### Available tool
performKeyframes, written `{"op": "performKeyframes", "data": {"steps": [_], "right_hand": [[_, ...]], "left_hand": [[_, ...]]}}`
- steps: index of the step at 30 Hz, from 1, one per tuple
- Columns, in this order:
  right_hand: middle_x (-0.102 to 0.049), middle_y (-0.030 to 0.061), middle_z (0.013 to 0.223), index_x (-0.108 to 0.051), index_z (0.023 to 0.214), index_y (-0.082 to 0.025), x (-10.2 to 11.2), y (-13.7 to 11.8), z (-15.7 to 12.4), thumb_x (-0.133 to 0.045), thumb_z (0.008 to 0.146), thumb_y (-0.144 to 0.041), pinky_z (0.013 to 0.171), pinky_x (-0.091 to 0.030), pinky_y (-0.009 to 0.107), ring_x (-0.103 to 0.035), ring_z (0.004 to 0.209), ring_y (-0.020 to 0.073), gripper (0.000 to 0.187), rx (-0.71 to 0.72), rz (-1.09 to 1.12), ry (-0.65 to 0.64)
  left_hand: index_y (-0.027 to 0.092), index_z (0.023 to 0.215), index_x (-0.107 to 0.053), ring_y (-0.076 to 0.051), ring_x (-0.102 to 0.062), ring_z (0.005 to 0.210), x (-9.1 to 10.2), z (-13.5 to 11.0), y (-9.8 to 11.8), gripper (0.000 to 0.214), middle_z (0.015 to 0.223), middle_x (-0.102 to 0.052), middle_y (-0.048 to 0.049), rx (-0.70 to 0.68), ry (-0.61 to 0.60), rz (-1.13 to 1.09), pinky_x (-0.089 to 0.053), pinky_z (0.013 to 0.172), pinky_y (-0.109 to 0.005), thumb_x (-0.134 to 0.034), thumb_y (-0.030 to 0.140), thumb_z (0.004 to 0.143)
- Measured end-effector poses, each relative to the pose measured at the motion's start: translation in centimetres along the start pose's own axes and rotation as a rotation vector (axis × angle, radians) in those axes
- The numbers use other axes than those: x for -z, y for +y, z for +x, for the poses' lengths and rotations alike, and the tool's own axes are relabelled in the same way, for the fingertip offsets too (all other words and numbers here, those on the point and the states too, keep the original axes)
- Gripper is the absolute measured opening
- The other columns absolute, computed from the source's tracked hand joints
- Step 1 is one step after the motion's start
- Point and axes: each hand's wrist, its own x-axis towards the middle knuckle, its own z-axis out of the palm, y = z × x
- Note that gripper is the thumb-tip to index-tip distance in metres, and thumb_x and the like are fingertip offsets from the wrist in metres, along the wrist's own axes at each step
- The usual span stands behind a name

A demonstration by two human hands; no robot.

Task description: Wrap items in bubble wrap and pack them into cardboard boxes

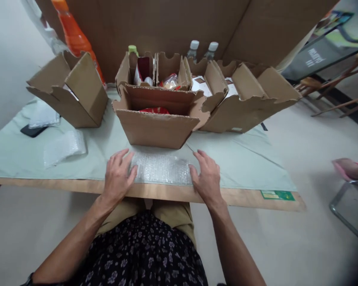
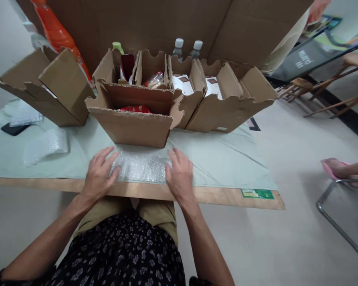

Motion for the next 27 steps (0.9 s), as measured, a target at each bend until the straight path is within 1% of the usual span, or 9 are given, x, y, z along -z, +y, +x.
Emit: {"op": "performKeyframes", "data": {"steps": [4,7,10,14,16,19,22,24,27], "right_hand": [[-0.056,0.0139,0.155,-0.057,0.144,-0.02,-2.7,-4.9,0.6,-0.047,0.1,-0.02,0.111,-0.043,0.049,-0.049,0.143,0.0301,0.045,0.298,0.057,-0.226],[-0.057,0.0137,0.154,-0.058,0.146,-0.018,-4.1,-5.1,0.0,-0.048,0.103,-0.027,0.114,-0.04,0.047,-0.048,0.145,0.0293,0.044,0.374,0.016,-0.347],[-0.055,0.0135,0.156,-0.057,0.147,-0.018,-2.7,-0.7,-2.3,-0.044,0.106,-0.035,0.116,-0.037,0.049,-0.048,0.146,0.0301,0.046,0.225,-0.097,-0.261],[-0.069,0.0147,0.139,-0.065,0.134,-0.016,0.7,4.7,-4.0,-0.039,0.108,-0.035,0.106,-0.044,0.045,-0.06,0.134,0.0291,0.042,0.053,-0.148,-0.065],[-0.072,0.0144,0.133,-0.065,0.133,-0.016,1.0,4.8,-3.1,-0.041,0.106,-0.033,0.103,-0.045,0.043,-0.062,0.129,0.0289,0.039,0.054,-0.124,-0.037],[-0.07,0.0156,0.136,-0.065,0.131,-0.016,-0.3,2.9,-0.1,-0.049,0.101,-0.028,0.101,-0.046,0.045,-0.061,0.128,0.0315,0.036,0.074,-0.095,-0.104],[-0.072,0.0162,0.128,-0.071,0.106,-0.016,-1.3,1.2,1.6,-0.055,0.095,-0.023,0.095,-0.047,0.045,-0.064,0.117,0.0325,0.021,0.053,-0.047,-0.183],[-0.076,0.0132,0.109,-0.068,0.091,-0.019,-1.0,0.7,1.0,-0.055,0.094,-0.024,0.089,-0.048,0.042,-0.067,0.102,0.029,0.014,-0.01,0.04,-0.184],[-0.071,0.0045,0.083,-0.067,0.107,-0.019,0.5,-0.1,-2.3,-0.057,0.094,-0.029,0.075,-0.05,0.035,-0.065,0.074,0.0207,0.02,-0.212,0.279,-0.177]], "left_hand": [[0.015,0.142,-0.058,-0.036,-0.045,0.148,-1.6,-0.8,1.8,0.044,0.155,-0.055,-0.0185,-0.202,-0.237,0.069,-0.038,0.12,-0.056,-0.049,0.021,0.1],[0.016,0.146,-0.056,-0.036,-0.046,0.149,-2.6,-1.1,1.5,0.046,0.157,-0.054,-0.017,-0.226,-0.388,0.13,-0.033,0.123,-0.06,-0.049,0.027,0.101],[0.019,0.151,-0.051,-0.033,-0.04,0.153,-2.7,-1.4,0.7,0.05,0.163,-0.047,-0.0133,-0.227,-0.414,0.153,-0.03,0.125,-0.058,-0.049,0.03,0.102],[0.02,0.148,-0.053,-0.033,-0.041,0.152,-2.7,-1.8,0.3,0.047,0.162,-0.049,-0.0128,-0.231,-0.396,0.103,-0.03,0.125,-0.06,-0.049,0.03,0.102],[0.02,0.145,-0.056,-0.034,-0.042,0.151,-2.9,-1.9,0.1,0.046,0.16,-0.05,-0.0141,-0.211,-0.349,0.044,-0.033,0.123,-0.061,-0.051,0.031,0.101],[0.017,0.14,-0.059,-0.037,-0.044,0.149,-2.8,-1.9,-0.3,0.044,0.156,-0.052,-0.0194,-0.123,-0.214,-0.032,-0.042,0.118,-0.061,-0.054,0.033,0.1],[0.014,0.135,-0.06,-0.041,-0.047,0.145,-1.7,-2.2,-0.2,0.04,0.15,-0.055,-0.0237,-0.077,-0.109,-0.042,-0.046,0.112,-0.063,-0.055,0.033,0.1],[0.015,0.132,-0.061,-0.041,-0.047,0.145,-0.7,-2.9,0.7,0.039,0.149,-0.056,-0.0234,-0.118,-0.098,-0.043,-0.046,0.113,-0.064,-0.059,0.033,0.097],[0.018,0.135,-0.06,-0.039,-0.043,0.148,0.4,-4.1,2.5,0.045,0.153,-0.053,-0.0202,-0.237,-0.188,-0.076,-0.04,0.118,-0.063,-0.067,0.03,0.092]]}}
